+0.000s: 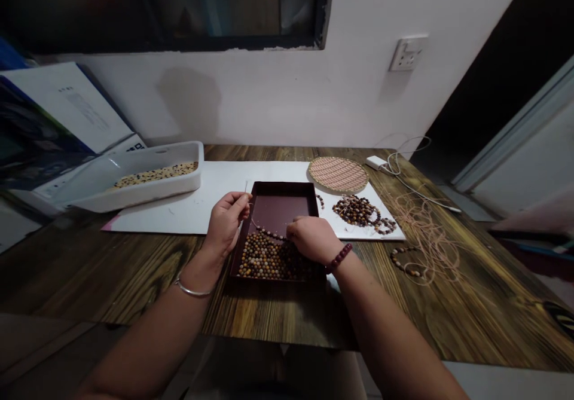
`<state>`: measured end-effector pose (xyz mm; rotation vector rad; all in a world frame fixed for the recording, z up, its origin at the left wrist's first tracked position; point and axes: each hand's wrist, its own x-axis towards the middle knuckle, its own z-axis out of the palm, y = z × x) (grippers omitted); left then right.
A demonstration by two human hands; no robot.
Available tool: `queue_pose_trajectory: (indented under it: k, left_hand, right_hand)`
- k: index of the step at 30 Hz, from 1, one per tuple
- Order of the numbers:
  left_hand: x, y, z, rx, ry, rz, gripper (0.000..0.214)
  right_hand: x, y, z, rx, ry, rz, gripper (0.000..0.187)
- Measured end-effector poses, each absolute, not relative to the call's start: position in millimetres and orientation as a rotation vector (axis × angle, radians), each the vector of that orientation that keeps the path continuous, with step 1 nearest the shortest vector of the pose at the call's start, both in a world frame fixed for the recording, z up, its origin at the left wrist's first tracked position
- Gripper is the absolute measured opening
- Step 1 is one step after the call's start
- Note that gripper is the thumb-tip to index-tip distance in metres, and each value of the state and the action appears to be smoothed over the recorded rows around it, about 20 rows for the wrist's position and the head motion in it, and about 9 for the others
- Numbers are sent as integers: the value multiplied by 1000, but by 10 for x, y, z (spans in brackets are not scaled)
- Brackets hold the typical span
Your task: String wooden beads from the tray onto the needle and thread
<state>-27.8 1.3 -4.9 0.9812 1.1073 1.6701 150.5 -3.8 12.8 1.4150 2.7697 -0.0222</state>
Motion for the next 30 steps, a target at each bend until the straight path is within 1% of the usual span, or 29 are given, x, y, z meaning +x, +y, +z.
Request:
queue_pose_trajectory:
  k: [5, 10, 13, 17, 19, 20, 22, 24, 25, 27, 30]
  left_hand:
    - [-269, 5, -36, 987, 1104, 1669, 8]
    - [-260, -4, -37, 1001, 1091, 1665, 9]
    - [-258, 0, -46, 1002, 1087, 1658, 8]
    - [-255, 13, -54, 994, 1093, 1641, 9]
    - [-250, 16, -51, 970, 1084, 1637, 10]
    - [-247, 13, -46, 949, 1076, 1632, 11]
    - [-238, -1, -32, 896, 1051, 1604, 15]
    - [-226, -29, -14, 855, 1017, 1535, 19]
    - [-220, -46, -6, 844, 999, 1490, 20]
    - [-205, -81, 6, 855, 950, 1383, 22]
    - [-181, -120, 7, 888, 889, 1241, 22]
  right_hand:
    - [1388, -63, 62, 1341, 2852, -111, 23]
    - [1297, -90, 1, 1303, 2801, -38, 26]
    - [1278, -112, -12, 1279, 2793, -31, 24]
    - [1308, -117, -13, 1241, 2851, -161, 19]
    - [1350, -99, 4, 1280, 2972, -417, 14]
    - [1374, -88, 19, 1330, 3043, -644, 13]
    - [1414, -69, 58, 1469, 3097, -1257, 10]
    - [1432, -63, 98, 1620, 2981, -1869, 11]
    - [1429, -65, 114, 1681, 2896, -2102, 12]
    - [1406, -76, 128, 1768, 2761, -2394, 14]
    - [1354, -89, 107, 1796, 2700, -2554, 14]
